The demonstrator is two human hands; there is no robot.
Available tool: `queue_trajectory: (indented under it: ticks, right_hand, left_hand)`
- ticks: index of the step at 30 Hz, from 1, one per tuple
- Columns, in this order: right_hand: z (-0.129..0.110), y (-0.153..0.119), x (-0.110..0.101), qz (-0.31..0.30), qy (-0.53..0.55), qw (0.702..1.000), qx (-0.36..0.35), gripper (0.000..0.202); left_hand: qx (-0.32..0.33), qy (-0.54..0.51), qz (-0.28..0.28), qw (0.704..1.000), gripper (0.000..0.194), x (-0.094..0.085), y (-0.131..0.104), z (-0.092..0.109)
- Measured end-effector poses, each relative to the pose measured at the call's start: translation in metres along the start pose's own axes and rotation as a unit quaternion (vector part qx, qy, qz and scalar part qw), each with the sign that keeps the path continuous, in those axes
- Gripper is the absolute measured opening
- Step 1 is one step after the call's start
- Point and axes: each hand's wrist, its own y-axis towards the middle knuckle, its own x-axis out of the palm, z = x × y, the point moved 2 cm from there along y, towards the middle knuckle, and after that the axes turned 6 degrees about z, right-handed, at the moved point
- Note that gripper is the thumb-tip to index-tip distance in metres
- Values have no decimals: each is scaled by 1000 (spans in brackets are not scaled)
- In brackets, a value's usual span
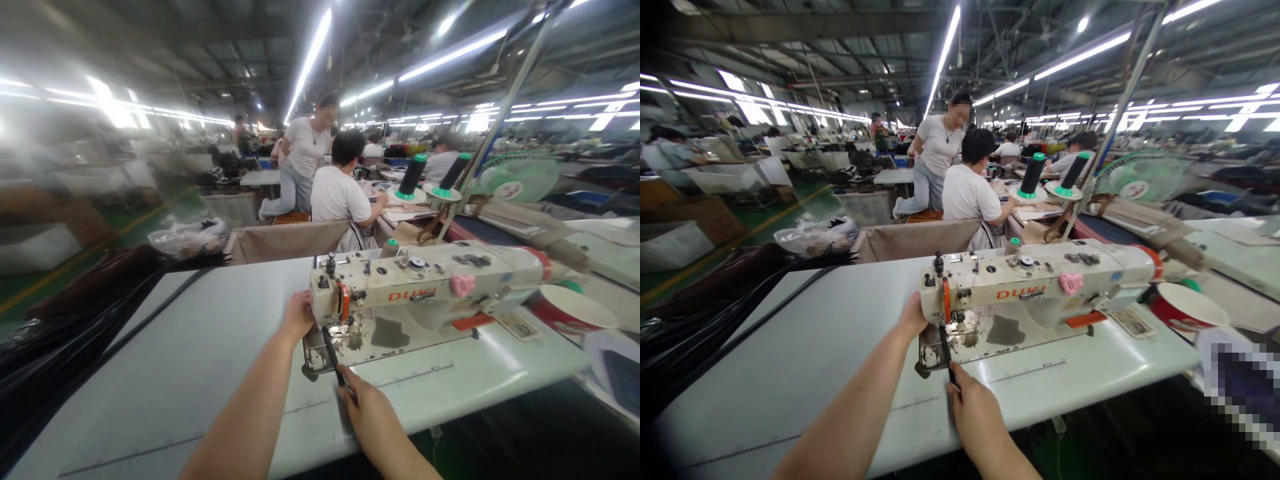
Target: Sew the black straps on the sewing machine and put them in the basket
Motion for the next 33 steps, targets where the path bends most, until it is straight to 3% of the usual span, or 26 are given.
queue_trajectory:
  ticks: [11,19,22,27,30,33]
  right_hand:
    - [13,-1,-1,118,21,987,-106,45]
    - [25,6,6,164,94,962,-196,34]
    - [12,7,9,122,136,963,-200,31]
    - [-18,6,22,-11,212,969,-126,38]
    - [-32,10,35,-82,287,953,-57,52]
    - [-43,17,47,-151,387,909,43,64]
  left_hand:
    - [-127,-133,134,974,7,5,5,-36]
    - [-191,-339,204,898,50,-5,-33,-38]
    - [-203,-397,217,869,51,-15,-56,-38]
    - [-238,-464,249,816,49,-32,-96,-38]
    - [-225,-451,262,823,46,-42,-118,-34]
    - [-213,-428,275,834,42,-53,-139,-27]
